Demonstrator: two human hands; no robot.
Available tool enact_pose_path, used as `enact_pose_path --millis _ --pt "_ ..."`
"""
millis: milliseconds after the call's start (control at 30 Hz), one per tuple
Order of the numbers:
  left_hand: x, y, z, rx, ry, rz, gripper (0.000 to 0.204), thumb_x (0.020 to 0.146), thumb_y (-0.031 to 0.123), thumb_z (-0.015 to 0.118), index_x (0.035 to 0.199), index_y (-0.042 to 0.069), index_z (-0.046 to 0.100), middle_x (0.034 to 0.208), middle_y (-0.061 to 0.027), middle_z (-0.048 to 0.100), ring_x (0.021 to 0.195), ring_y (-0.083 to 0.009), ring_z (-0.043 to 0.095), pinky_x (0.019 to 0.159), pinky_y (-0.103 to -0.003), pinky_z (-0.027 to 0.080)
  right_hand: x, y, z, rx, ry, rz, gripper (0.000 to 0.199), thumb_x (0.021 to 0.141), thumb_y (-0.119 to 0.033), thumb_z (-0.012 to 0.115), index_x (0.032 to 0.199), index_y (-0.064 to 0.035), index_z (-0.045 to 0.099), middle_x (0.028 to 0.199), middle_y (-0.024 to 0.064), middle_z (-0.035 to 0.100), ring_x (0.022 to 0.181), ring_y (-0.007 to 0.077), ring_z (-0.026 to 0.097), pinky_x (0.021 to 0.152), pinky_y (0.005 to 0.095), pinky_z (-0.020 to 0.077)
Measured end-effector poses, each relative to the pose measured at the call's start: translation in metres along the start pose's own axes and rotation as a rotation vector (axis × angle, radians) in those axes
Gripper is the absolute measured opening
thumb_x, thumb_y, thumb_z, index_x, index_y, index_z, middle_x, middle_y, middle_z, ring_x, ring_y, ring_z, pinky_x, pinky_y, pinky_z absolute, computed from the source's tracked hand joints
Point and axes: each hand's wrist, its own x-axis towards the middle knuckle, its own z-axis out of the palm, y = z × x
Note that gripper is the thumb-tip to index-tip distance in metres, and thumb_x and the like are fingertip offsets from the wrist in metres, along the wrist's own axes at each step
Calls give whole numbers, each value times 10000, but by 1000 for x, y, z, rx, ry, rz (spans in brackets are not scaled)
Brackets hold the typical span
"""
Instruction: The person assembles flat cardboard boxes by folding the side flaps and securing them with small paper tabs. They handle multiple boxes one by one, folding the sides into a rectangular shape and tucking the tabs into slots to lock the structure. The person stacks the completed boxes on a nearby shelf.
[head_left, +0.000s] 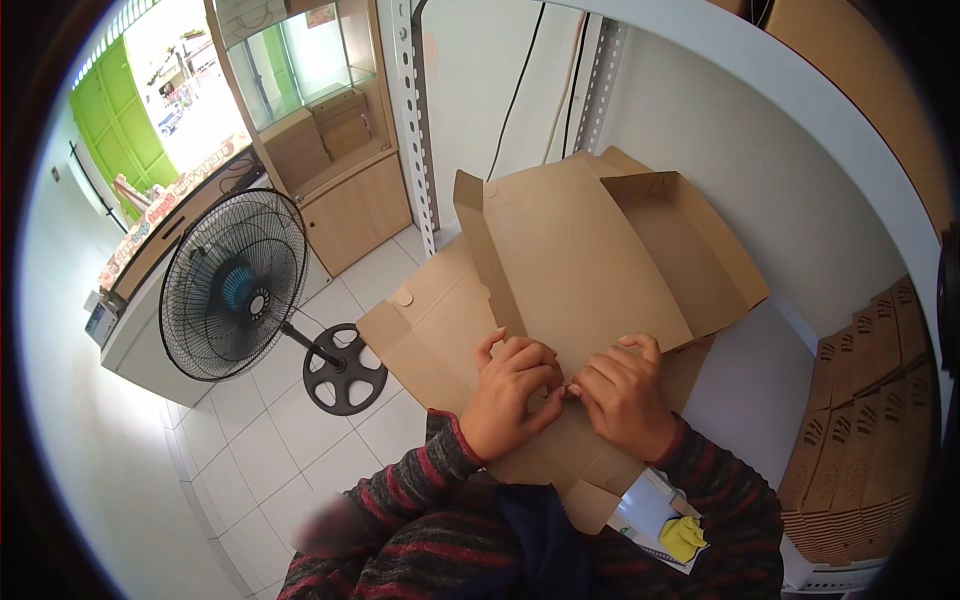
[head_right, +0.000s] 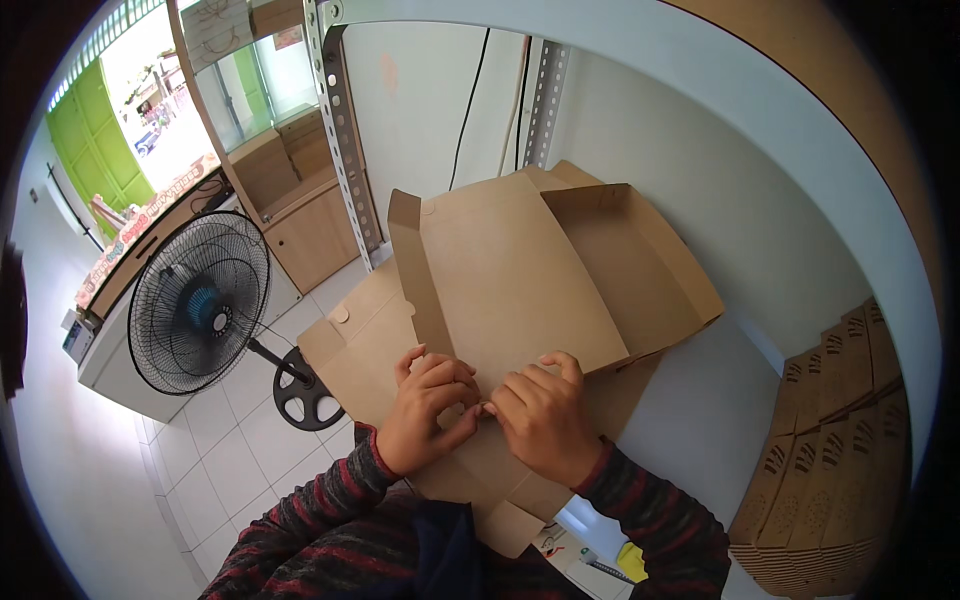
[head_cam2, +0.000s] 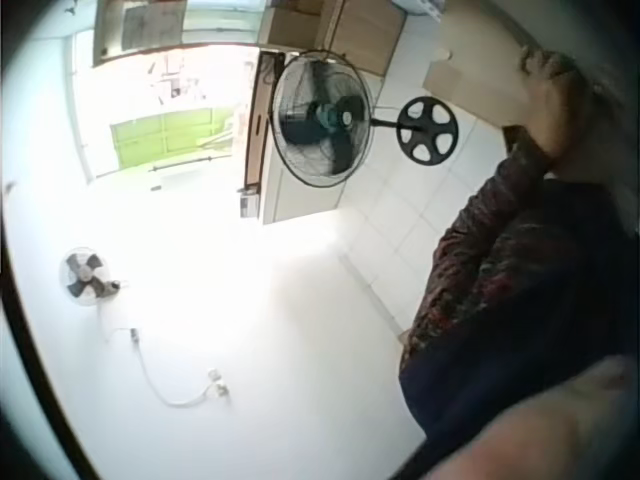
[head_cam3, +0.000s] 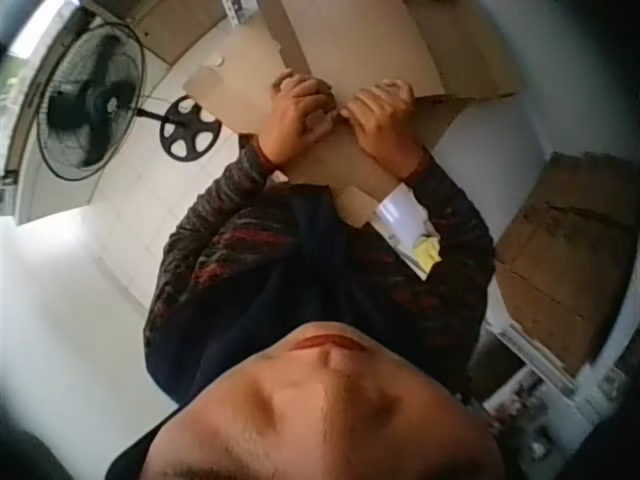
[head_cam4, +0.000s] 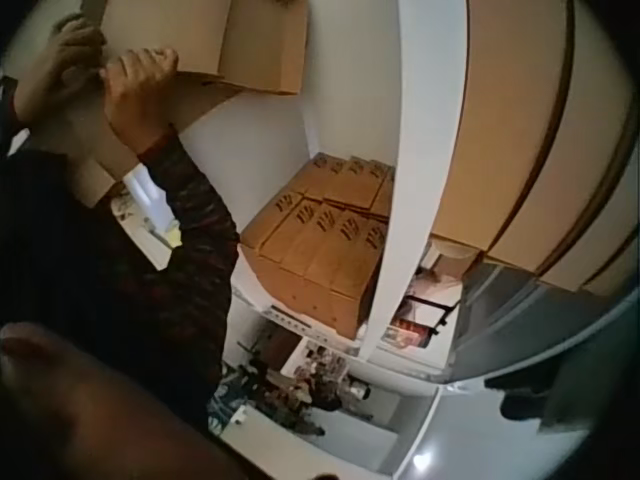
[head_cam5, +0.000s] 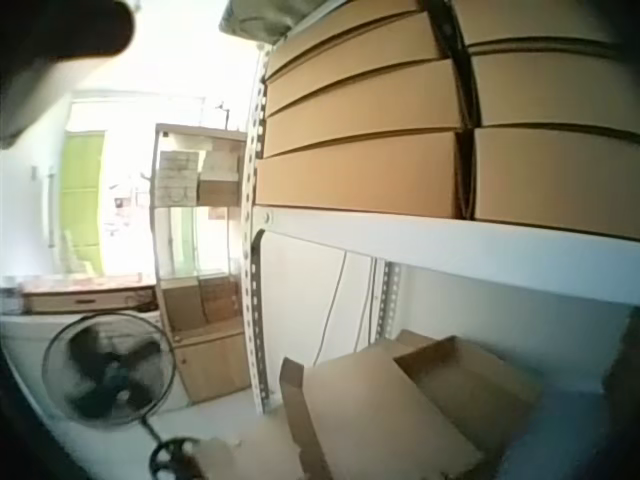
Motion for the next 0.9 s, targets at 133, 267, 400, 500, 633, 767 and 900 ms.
enact_pose_path --millis 133,267,400,500,633,767,900 --pt "-3 -4 0 -30 -23 -28 93 760 123 720 801 124 637 969 -3 592 1072 -198 561 1079 -522 198 -1 4 0 -24 -31 -25 110 806 -151 676 753 -96 597 759 21 587 745 201 577 926 437 347" --pt "-3 -4 -10 -42 7 27 173 784 124 710 942 93 647 1124 -67 578 1160 -259 536 1095 -508 223 2 2 -14 17 84 -28 149 828 -194 666 911 -74 637 926 81 627 879 248 598 944 463 352" --pt "1 -14 -26 -93 176 -62 520 811 60 648 1301 17 477 1314 -185 469 1241 -350 463 1062 -438 347 5 20 -41 -109 411 147 248 886 -162 588 1093 -29 621 1076 152 612 1003 329 582 920 477 394" --pt "7 -38 -37 -37 218 -154 503 819 19 618 1303 20 479 1300 -192 479 1254 -373 442 1069 -422 345 0 63 -77 -196 297 442 275 898 -75 544 1162 -10 586 1126 164 602 989 343 582 868 430 448" --pt "22 -60 -46 11 95 -113 565 808 12 649 1341 58 470 1338 -209 445 1266 -385 430 1082 -429 353 -40 108 -108 -36 6 722 290 859 8 576 1149 -7 593 1042 149 607 874 275 594 752 344 489" --pt "35 -73 -32 -31 0 -162 605 786 82 724 1340 101 479 1389 -236 402 1272 -425 433 1039 -462 415 -89 137 -63 -3 -47 550 320 762 96 638 1066 2 606 928 117 603 834 253 604 726 323 496" --pt "39 -90 -25 -81 -53 -154 466 773 100 751 1209 120 586 1477 -244 335 1352 -447 359 1057 -472 406 -88 128 -52 -94 3 606 313 694 87 714 975 2 606 1017 148 602 940 344 620 803 394 502"
